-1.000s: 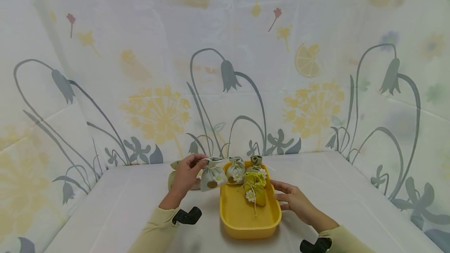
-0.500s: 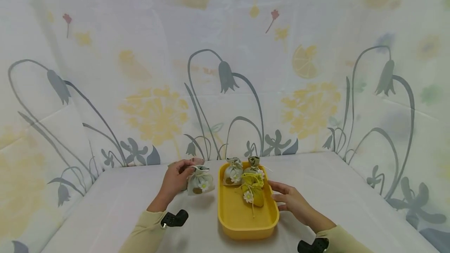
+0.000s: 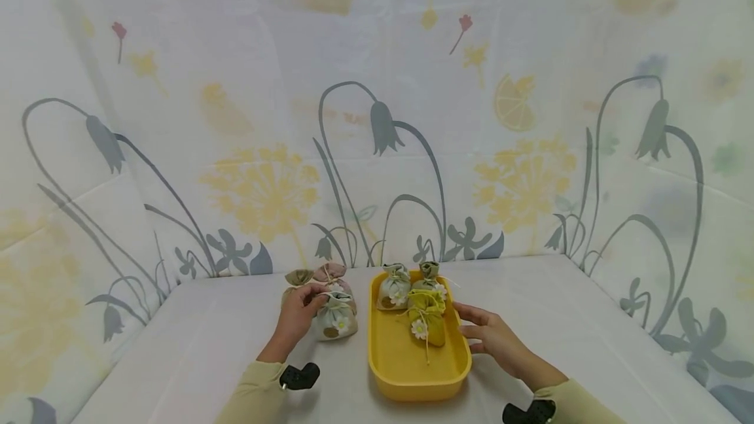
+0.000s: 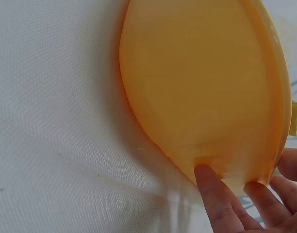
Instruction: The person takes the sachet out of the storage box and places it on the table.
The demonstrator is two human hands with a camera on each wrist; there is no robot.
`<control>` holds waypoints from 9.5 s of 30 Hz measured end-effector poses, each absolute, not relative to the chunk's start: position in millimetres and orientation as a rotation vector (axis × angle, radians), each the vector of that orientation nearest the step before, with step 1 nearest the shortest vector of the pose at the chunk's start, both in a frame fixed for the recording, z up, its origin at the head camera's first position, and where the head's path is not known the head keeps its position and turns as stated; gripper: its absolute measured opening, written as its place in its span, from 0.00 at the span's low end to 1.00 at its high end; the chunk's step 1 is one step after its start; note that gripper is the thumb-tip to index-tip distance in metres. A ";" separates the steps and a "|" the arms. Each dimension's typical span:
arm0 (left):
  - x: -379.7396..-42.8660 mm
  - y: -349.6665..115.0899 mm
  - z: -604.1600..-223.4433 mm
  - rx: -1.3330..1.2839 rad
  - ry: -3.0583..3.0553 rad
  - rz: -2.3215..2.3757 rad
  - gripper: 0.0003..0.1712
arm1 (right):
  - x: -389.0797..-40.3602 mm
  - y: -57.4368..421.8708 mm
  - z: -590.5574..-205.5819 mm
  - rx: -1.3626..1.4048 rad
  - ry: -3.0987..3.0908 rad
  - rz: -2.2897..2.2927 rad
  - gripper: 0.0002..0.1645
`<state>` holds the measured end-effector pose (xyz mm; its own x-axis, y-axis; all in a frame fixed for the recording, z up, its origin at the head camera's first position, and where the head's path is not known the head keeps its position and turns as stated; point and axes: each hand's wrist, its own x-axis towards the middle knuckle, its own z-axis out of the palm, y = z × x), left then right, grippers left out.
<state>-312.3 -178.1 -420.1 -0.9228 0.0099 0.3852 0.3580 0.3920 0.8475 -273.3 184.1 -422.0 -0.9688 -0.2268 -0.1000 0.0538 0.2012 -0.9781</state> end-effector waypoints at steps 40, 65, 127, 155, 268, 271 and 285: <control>-289.2 -156.4 -385.3 -0.323 -2.320 -1.569 0.14 | -275.5 185.7 -424.3 -0.168 2.256 -1.845 0.30; -297.2 -87.4 -381.0 -0.611 -2.325 -1.712 0.17 | -275.1 186.6 -423.9 -0.206 2.237 -1.836 0.32; -277.4 -59.5 -353.7 -0.541 -2.349 -1.584 0.08 | -275.4 185.7 -423.2 -0.157 2.232 -1.866 0.31; -250.4 -158.2 -300.7 -0.256 -2.313 -1.545 0.10 | -276.5 188.8 -425.3 -0.239 2.220 -1.847 0.33; -317.9 -101.2 -384.3 -0.362 -2.326 -1.588 0.16 | -275.1 189.2 -424.9 -0.202 2.224 -1.856 0.33; -322.5 -93.3 -385.7 -0.375 -2.312 -1.609 0.15 | -273.7 190.3 -425.5 -0.202 2.221 -1.858 0.33; -345.6 -72.5 -380.0 -0.313 -2.385 -1.561 0.16 | -275.1 189.9 -425.8 -0.266 2.179 -1.871 0.35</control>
